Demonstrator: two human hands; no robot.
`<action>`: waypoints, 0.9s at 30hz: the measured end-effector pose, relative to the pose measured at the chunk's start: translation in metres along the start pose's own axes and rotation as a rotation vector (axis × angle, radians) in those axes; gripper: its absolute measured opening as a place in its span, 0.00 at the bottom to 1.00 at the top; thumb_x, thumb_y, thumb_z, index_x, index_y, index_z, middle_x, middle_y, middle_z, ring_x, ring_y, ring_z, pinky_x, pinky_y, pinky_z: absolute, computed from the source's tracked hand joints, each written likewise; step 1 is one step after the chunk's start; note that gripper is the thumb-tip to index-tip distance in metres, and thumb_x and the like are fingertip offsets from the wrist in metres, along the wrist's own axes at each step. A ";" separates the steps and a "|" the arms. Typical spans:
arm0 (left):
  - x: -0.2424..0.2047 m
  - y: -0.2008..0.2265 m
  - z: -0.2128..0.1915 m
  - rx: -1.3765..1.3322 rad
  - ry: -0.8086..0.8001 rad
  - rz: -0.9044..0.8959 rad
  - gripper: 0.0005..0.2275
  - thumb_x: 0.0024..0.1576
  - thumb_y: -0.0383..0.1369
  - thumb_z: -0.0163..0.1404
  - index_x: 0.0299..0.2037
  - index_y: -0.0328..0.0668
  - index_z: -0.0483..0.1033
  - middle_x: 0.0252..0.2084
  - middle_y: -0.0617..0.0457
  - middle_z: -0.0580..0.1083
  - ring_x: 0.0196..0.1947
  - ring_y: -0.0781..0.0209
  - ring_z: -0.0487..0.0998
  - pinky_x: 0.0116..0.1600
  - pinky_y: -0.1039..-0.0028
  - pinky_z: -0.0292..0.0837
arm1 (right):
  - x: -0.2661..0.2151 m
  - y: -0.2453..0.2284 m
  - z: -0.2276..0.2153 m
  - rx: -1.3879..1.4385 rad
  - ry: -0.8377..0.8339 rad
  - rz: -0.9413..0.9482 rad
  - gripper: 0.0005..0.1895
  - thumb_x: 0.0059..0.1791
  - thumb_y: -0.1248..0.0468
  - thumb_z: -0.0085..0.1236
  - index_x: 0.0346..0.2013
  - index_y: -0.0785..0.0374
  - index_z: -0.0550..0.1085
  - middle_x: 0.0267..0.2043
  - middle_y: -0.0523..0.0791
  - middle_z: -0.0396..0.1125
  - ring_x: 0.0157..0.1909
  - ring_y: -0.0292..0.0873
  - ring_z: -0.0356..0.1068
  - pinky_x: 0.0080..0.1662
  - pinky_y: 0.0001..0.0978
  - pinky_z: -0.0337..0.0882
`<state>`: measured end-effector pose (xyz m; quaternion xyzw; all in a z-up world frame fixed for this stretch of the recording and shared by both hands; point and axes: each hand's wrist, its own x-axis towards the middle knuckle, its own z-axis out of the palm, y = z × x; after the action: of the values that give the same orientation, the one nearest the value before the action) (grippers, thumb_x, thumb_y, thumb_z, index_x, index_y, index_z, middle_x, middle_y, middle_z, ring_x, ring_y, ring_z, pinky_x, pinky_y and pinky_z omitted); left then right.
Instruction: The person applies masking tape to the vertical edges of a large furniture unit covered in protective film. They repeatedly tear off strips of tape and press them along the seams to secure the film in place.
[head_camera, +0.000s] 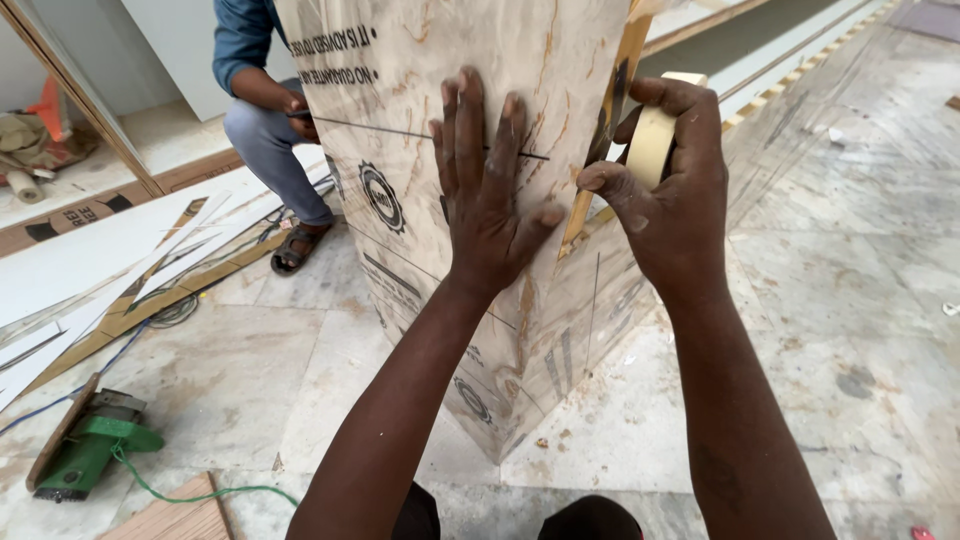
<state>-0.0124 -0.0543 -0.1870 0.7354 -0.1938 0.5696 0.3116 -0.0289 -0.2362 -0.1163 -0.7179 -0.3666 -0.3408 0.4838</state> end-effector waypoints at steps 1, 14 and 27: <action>-0.009 -0.002 0.000 -0.001 -0.019 -0.011 0.37 0.66 0.67 0.32 0.81 0.59 0.45 0.83 0.50 0.39 0.82 0.52 0.35 0.82 0.54 0.27 | -0.002 0.002 0.000 -0.021 -0.010 -0.009 0.35 0.54 0.55 0.75 0.63 0.67 0.62 0.53 0.45 0.67 0.51 0.34 0.71 0.54 0.26 0.78; -0.062 -0.005 -0.002 -0.070 -0.133 -0.094 0.37 0.65 0.65 0.38 0.82 0.63 0.47 0.83 0.46 0.36 0.84 0.49 0.31 0.81 0.50 0.23 | -0.030 0.004 0.003 -0.031 -0.047 0.124 0.38 0.50 0.51 0.71 0.65 0.65 0.62 0.48 0.44 0.69 0.49 0.35 0.73 0.51 0.27 0.78; -0.051 0.008 -0.025 -0.216 -0.188 -0.179 0.39 0.65 0.64 0.47 0.79 0.55 0.46 0.83 0.45 0.35 0.84 0.43 0.30 0.83 0.50 0.32 | -0.049 0.007 0.010 0.093 -0.003 0.133 0.29 0.53 0.63 0.71 0.63 0.67 0.65 0.52 0.44 0.69 0.53 0.35 0.71 0.56 0.28 0.78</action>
<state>-0.0492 -0.0469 -0.2300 0.7622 -0.2160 0.4441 0.4186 -0.0455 -0.2379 -0.1638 -0.7178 -0.3343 -0.2895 0.5377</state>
